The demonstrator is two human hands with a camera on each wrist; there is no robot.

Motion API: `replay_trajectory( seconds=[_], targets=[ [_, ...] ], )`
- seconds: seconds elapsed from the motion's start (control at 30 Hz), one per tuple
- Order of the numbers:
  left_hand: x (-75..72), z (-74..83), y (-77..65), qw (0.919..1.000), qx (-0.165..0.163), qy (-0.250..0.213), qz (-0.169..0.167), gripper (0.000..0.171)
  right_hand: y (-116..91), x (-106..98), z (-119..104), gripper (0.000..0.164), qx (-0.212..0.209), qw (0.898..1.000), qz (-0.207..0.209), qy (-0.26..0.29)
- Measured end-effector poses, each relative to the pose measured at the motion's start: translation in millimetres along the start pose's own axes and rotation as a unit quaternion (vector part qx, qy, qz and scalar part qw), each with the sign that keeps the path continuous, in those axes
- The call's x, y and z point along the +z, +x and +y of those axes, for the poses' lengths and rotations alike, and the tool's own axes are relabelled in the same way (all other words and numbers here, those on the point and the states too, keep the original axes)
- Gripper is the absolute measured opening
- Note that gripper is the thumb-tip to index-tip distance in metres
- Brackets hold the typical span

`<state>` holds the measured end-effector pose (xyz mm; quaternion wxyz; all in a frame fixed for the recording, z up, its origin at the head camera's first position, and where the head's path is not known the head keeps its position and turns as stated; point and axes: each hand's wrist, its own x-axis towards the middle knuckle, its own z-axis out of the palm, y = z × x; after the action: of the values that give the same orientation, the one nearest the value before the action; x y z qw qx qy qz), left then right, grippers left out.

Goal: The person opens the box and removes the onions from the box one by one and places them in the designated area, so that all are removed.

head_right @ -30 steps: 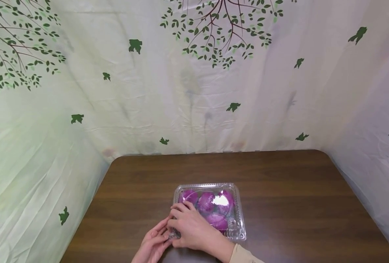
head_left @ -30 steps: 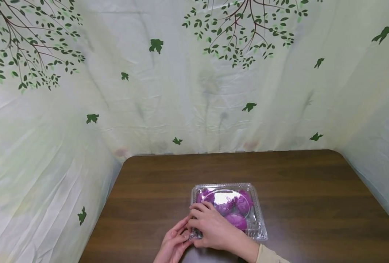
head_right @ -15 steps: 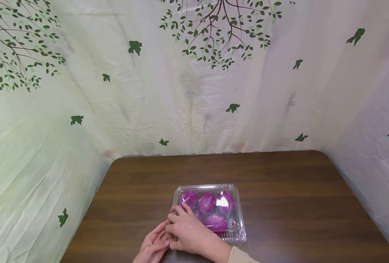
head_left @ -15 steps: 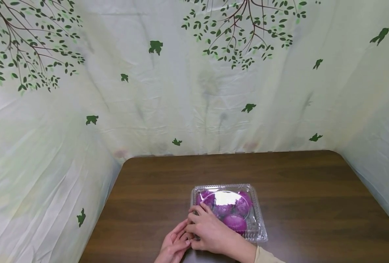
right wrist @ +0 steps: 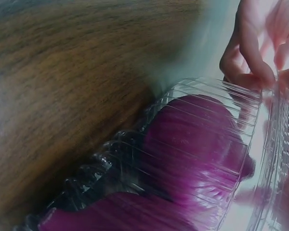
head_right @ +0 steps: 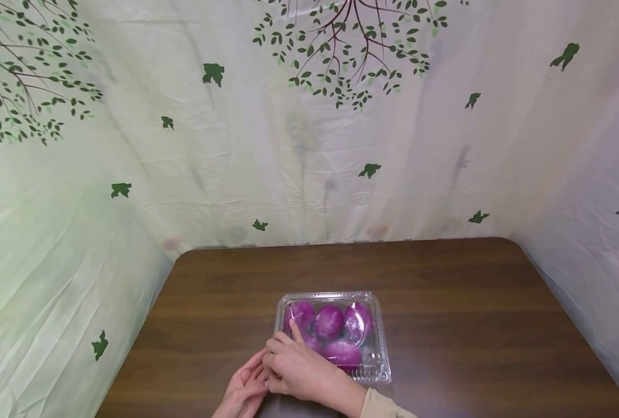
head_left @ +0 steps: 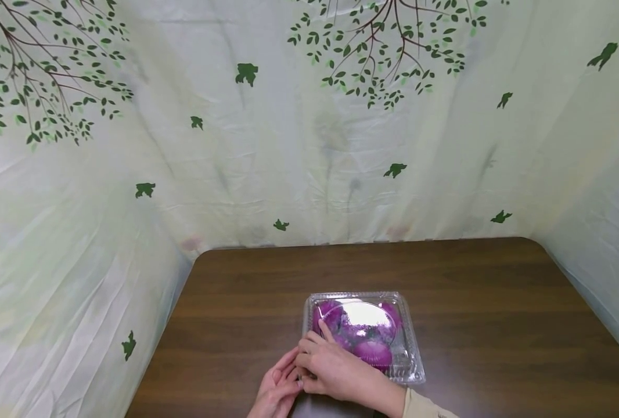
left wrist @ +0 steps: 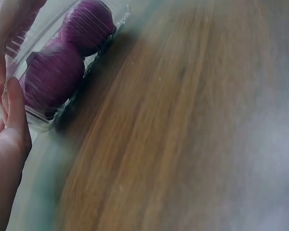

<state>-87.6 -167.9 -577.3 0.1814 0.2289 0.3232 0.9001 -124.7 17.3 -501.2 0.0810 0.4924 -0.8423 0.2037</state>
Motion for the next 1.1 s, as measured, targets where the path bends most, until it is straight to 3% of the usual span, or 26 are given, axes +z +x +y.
replay_trajectory(
  seconds=[0.33, 0.53, 0.7, 0.83, 0.93, 1.0, 1.07, 1.1],
  targets=[
    [1.6, -0.6, 3.1, 0.9998, 0.018, 0.002, 0.005, 0.071, 2.7, -0.8, 1.6, 0.025, 0.003, 1.0, 0.02, 0.016],
    [2.4, -0.7, 2.8, 0.9998, 0.017, 0.004, 0.011, 0.072, 3.0, -4.0, 1.2, 0.023, 0.003, 0.999, 0.022, 0.029],
    [9.1, 2.9, 4.4, 0.9977, -0.014, 0.034, 0.058, 0.069, 3.9, -9.7, 1.9, 0.017, 0.0, 0.999, 0.022, 0.03],
    [16.2, 5.7, 5.6, 0.9913, -0.047, 0.068, 0.103, 0.065, 4.2, -12.6, 1.6, 0.013, 0.0, 0.999, 0.016, 0.043],
    [22.3, 5.5, 7.0, 0.9781, -0.062, 0.135, 0.146, 0.065, 3.7, -13.7, 1.5, 0.014, 0.002, 0.999, 0.015, 0.052],
    [25.6, 4.2, 8.4, 0.9583, -0.066, 0.212, 0.179, 0.065, 3.4, -14.5, 1.5, 0.016, 0.003, 0.998, 0.017, 0.057],
    [27.7, 2.2, 10.3, 0.9248, -0.067, 0.314, 0.204, 0.066, 3.1, -15.4, 1.9, 0.018, 0.004, 0.998, 0.019, 0.061],
    [28.1, 1.0, 11.1, 0.9029, -0.062, 0.37, 0.209, 0.067, 2.9, -15.9, 2.1, 0.018, 0.004, 0.998, 0.021, 0.061]
  ],
)
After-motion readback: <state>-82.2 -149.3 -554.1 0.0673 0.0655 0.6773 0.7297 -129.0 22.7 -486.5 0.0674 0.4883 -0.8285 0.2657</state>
